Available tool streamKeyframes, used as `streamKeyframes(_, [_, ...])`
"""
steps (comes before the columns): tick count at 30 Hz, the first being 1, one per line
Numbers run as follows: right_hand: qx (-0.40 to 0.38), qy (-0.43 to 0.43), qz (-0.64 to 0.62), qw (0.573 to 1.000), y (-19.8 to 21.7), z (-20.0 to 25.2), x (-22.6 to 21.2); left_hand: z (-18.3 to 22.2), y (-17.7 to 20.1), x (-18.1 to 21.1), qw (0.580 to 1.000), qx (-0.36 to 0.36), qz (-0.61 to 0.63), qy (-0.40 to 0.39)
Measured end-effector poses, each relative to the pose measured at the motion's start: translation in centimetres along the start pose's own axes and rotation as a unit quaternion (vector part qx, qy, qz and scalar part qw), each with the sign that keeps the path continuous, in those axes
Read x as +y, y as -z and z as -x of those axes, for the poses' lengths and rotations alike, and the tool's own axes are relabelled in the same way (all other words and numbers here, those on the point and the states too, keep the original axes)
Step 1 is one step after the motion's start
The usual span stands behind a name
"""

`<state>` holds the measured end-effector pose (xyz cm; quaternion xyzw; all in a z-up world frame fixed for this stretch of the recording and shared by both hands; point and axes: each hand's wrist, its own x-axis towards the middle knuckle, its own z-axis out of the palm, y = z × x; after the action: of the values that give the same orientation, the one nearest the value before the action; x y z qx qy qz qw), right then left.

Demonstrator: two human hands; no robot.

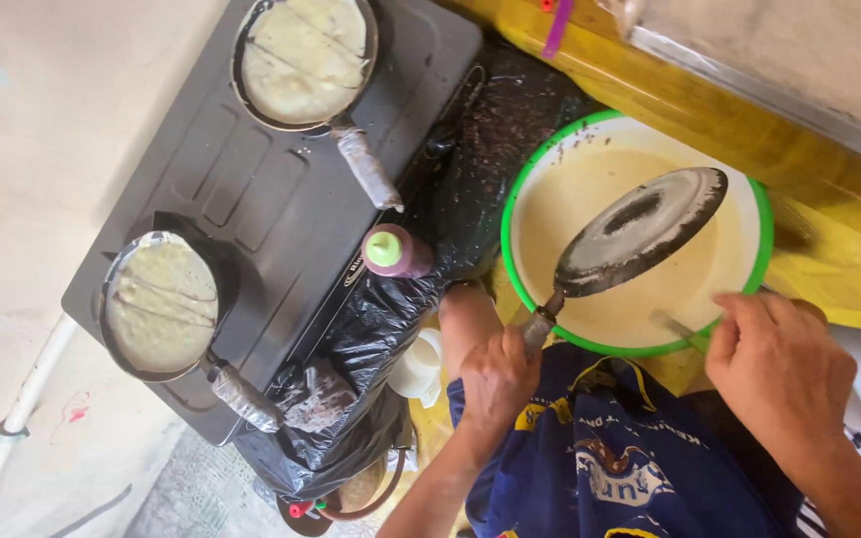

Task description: The person is making thin crepes by applying oil from a squeeze bottle, ladling batter into small pans, swirling the batter to cover the surface, and cooking them on a gas stove.

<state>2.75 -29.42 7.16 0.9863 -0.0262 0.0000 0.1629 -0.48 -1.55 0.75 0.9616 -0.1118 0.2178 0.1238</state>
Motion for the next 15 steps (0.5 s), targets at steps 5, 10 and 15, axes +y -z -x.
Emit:
streamKeyframes(5, [-0.197,0.21,-0.609,0.739,15.2,-11.6,-12.5,5.9,-8.5,0.6,0.953,-0.178,0.094,0.226])
streamKeyframes(10, [-0.406,0.083,-0.621,0.665,13.9,-21.3,-28.2,3.1,-5.7,1.8,0.731,-0.342,0.346,0.479])
streamKeyframes(15, [-0.511,-0.025,-0.669,0.539,13.7,-24.6,-33.0,-0.6,-3.6,2.2,0.462,-0.282,0.624,0.564])
